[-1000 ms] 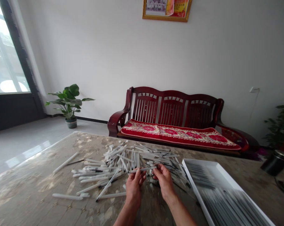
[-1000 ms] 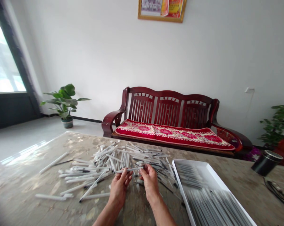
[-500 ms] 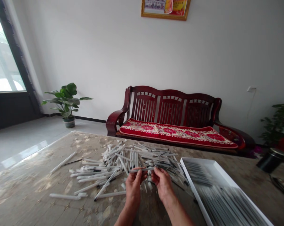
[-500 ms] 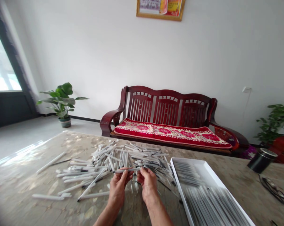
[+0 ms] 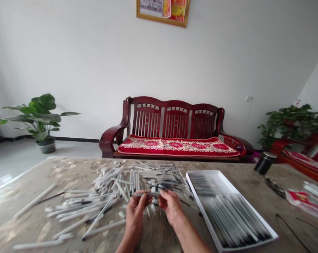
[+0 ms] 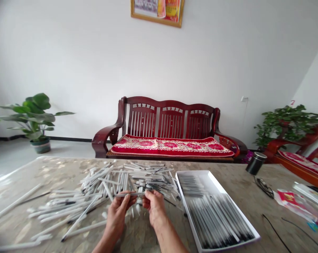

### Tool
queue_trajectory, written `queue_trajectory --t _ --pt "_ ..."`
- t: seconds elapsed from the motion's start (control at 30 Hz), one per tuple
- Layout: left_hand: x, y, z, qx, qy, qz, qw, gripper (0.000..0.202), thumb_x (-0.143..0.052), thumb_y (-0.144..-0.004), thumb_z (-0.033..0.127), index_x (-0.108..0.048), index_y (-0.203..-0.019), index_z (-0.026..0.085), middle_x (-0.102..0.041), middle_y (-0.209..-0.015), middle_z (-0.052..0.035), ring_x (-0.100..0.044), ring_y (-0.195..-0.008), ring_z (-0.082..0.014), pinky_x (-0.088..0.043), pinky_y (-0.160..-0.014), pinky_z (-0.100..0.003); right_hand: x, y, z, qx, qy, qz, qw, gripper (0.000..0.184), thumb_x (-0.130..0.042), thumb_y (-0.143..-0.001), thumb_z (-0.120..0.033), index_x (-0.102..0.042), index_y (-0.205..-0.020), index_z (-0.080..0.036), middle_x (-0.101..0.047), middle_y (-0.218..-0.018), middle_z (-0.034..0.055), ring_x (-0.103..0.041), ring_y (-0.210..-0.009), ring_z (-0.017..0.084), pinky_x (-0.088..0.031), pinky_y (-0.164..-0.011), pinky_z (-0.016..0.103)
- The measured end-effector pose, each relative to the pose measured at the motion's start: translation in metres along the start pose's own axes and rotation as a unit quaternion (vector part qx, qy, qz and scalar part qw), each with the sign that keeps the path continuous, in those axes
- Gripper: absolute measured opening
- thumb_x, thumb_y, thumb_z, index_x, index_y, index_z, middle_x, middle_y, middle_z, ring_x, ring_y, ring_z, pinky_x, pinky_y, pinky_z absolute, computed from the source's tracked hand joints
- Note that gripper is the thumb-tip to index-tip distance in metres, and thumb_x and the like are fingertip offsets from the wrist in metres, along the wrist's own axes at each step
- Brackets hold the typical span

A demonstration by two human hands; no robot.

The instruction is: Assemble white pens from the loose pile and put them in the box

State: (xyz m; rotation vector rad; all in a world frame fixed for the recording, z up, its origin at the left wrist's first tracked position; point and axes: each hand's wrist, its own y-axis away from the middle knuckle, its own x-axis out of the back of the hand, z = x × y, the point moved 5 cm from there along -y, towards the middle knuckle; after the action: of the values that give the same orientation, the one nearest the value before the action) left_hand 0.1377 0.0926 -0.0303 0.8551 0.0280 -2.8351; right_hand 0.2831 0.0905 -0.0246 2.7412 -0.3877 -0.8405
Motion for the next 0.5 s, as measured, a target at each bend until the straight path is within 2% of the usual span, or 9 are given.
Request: queue_trajectory --t 0.13,0.23,0.3,0.37,0.4,0.43,0.47,0.5 --pt "-0.003 0.001 -0.002 0.004 0.007 0.000 1.000 0.044 -0.086 -0.053 0.043 -0.067 -0.082 0.016 -0.075 -0.076 -0.0036 -0.072 -0.068 -0.0197 -0.059 -0.067 -0.029 0.000 0.002 0.005 -0.035 -0.039 0.016 0.998 0.032 -0.087 -0.050 -0.030 -0.062 -0.063 -0.014 -0.065 -0.052 -0.0004 -0.056 -0.045 0.008 -0.043 -0.042 0.016" --pt "-0.001 -0.002 -0.007 0.029 0.035 0.009 0.999 0.044 -0.087 -0.052 0.042 -0.067 -0.083 0.017 -0.076 -0.077 -0.0025 -0.072 -0.070 -0.0194 -0.059 -0.069 -0.028 -0.001 0.002 0.006 -0.025 -0.049 -0.014 0.998 0.034 -0.088 -0.051 -0.032 -0.063 -0.067 -0.015 -0.066 -0.056 -0.0013 -0.057 -0.049 0.008 -0.045 -0.046 0.016" --pt "0.002 -0.004 -0.010 0.042 0.059 0.027 0.997 0.044 -0.087 -0.052 0.041 -0.067 -0.084 0.018 -0.076 -0.078 -0.0017 -0.072 -0.071 -0.0182 -0.059 -0.070 -0.027 0.001 0.002 0.002 -0.006 -0.014 -0.028 1.000 0.036 -0.087 -0.053 -0.037 -0.066 -0.075 -0.017 -0.068 -0.064 -0.0013 -0.059 -0.054 0.010 -0.044 -0.048 0.017" --pt "0.005 -0.006 -0.012 0.044 0.073 0.044 0.995 0.044 -0.087 -0.052 0.040 -0.067 -0.085 0.018 -0.076 -0.078 -0.0013 -0.072 -0.071 -0.0165 -0.058 -0.070 -0.026 0.008 0.003 -0.010 0.053 0.073 -0.011 0.996 0.038 -0.082 -0.060 -0.041 -0.067 -0.088 -0.020 -0.071 -0.077 -0.0001 -0.062 -0.064 0.014 -0.045 -0.051 0.020" --pt "0.006 -0.006 -0.012 0.044 0.074 0.049 0.995 0.044 -0.087 -0.052 0.039 -0.067 -0.085 0.018 -0.076 -0.078 -0.0011 -0.072 -0.071 -0.0159 -0.058 -0.071 -0.025 0.011 0.005 -0.021 0.108 0.138 0.003 0.985 0.037 -0.079 -0.064 -0.041 -0.068 -0.093 -0.022 -0.072 -0.084 0.0011 -0.064 -0.072 0.016 -0.047 -0.055 0.023" --pt "0.006 -0.006 -0.013 0.045 0.072 0.050 0.995 0.044 -0.087 -0.052 0.039 -0.067 -0.085 0.018 -0.076 -0.077 -0.0010 -0.072 -0.070 -0.0157 -0.058 -0.071 -0.025 0.011 0.008 -0.034 0.176 0.215 0.014 0.961 0.034 -0.076 -0.068 -0.040 -0.068 -0.097 -0.023 -0.071 -0.091 0.0024 -0.064 -0.081 0.019 -0.049 -0.063 0.027" --pt "0.005 -0.005 -0.013 0.048 0.068 0.049 0.995 0.044 -0.087 -0.052 0.039 -0.067 -0.085 0.018 -0.075 -0.076 -0.0010 -0.072 -0.070 -0.0159 -0.058 -0.071 -0.025 0.009 0.012 -0.047 0.248 0.301 0.015 0.921 0.030 -0.073 -0.072 -0.036 -0.069 -0.099 -0.023 -0.071 -0.098 0.0037 -0.062 -0.089 0.021 -0.050 -0.073 0.030" --pt "0.003 -0.004 -0.014 0.051 0.062 0.045 0.996 0.044 -0.087 -0.051 0.039 -0.067 -0.085 0.017 -0.075 -0.075 -0.0011 -0.072 -0.070 -0.0163 -0.058 -0.069 -0.026 0.003 0.018 -0.057 0.311 0.391 0.003 0.866 0.026 -0.071 -0.075 -0.032 -0.070 -0.100 -0.024 -0.070 -0.102 0.0045 -0.060 -0.097 0.022 -0.048 -0.082 0.034"
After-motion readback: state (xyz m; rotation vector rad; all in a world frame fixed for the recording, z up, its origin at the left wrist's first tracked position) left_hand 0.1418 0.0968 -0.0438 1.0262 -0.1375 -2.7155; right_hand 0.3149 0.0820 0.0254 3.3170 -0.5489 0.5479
